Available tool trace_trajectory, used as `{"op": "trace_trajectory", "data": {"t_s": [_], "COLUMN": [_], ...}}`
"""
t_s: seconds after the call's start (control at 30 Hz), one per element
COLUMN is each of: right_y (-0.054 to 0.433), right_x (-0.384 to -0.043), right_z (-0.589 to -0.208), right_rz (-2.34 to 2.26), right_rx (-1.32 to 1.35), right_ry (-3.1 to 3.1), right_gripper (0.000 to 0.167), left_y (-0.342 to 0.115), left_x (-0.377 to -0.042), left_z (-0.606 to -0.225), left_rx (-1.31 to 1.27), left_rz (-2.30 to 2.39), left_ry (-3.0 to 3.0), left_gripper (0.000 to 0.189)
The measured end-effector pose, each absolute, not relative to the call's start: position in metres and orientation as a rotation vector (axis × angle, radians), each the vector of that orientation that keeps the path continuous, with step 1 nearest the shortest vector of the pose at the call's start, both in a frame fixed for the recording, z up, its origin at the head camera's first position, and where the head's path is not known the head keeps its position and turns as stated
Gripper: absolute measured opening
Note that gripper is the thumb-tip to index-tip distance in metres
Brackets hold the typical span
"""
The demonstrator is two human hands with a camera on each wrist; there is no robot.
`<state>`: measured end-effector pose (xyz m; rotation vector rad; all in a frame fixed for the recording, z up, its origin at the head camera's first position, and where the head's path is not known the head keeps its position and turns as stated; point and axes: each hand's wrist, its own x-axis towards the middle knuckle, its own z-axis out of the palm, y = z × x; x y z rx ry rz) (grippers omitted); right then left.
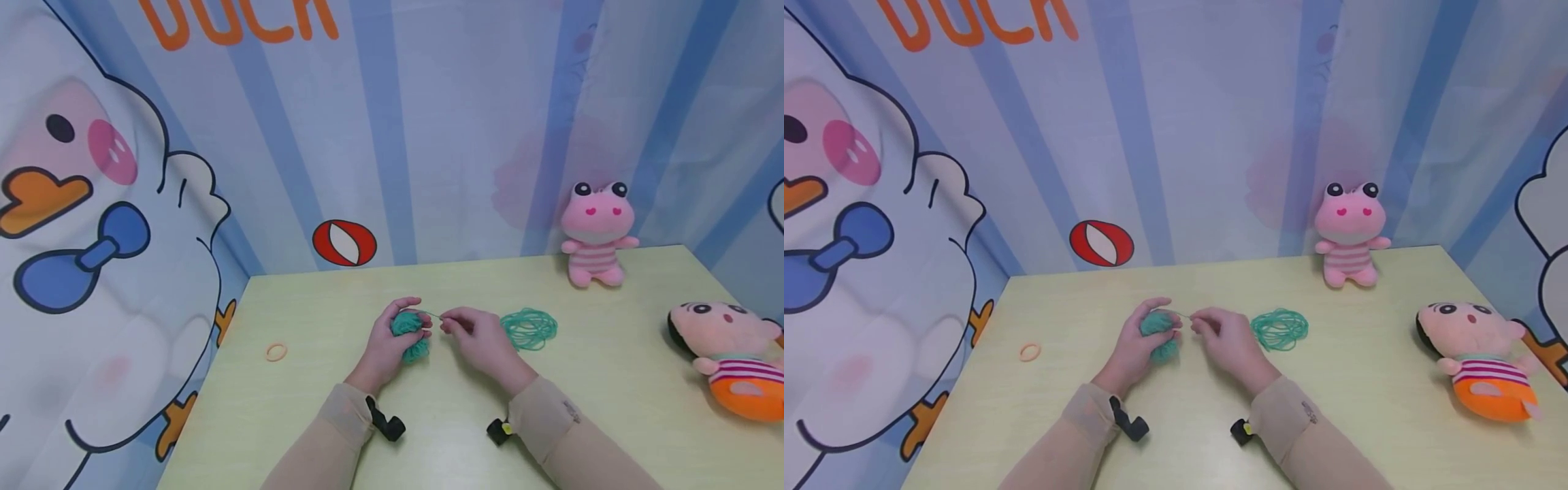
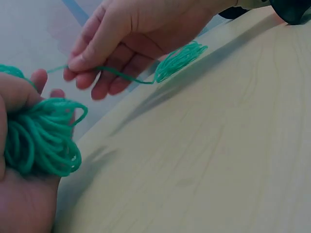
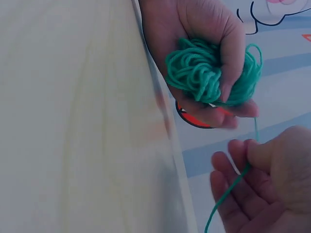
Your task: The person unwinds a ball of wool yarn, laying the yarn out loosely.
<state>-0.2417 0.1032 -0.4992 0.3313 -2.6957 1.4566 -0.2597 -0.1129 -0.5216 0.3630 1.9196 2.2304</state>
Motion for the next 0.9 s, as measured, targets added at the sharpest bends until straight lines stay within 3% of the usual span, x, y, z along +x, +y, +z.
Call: {"op": "trace_trajectory", "data": {"t_s": [0.33, 0.6, 0.9], "right_y": [0.117, 0.138, 0.166], "right_x": [-0.235, -0.234, -0.232], "right_z": [-0.492, -0.488, -0.487], "right_rz": [1.684, 1.766, 1.715], "right_rx": [0.301, 0.216, 0.101], "right_ry": [-2.415, -2.3, -2.206], "right_gripper": [0.021, 0.022, 0.023], "left_y": [-0.114, -0.113, -0.111], "left_x": [-0.262, -0.261, -0.26], "left_z": [-0.523, -0.521, -0.519], "left_rx": [0.258, 0.208, 0.196], "left_rz": [2.218, 2.193, 2.35], "left_ry": [2.047, 2.168, 1.858], "left_gripper": [0.046, 0.051, 0.048]}}
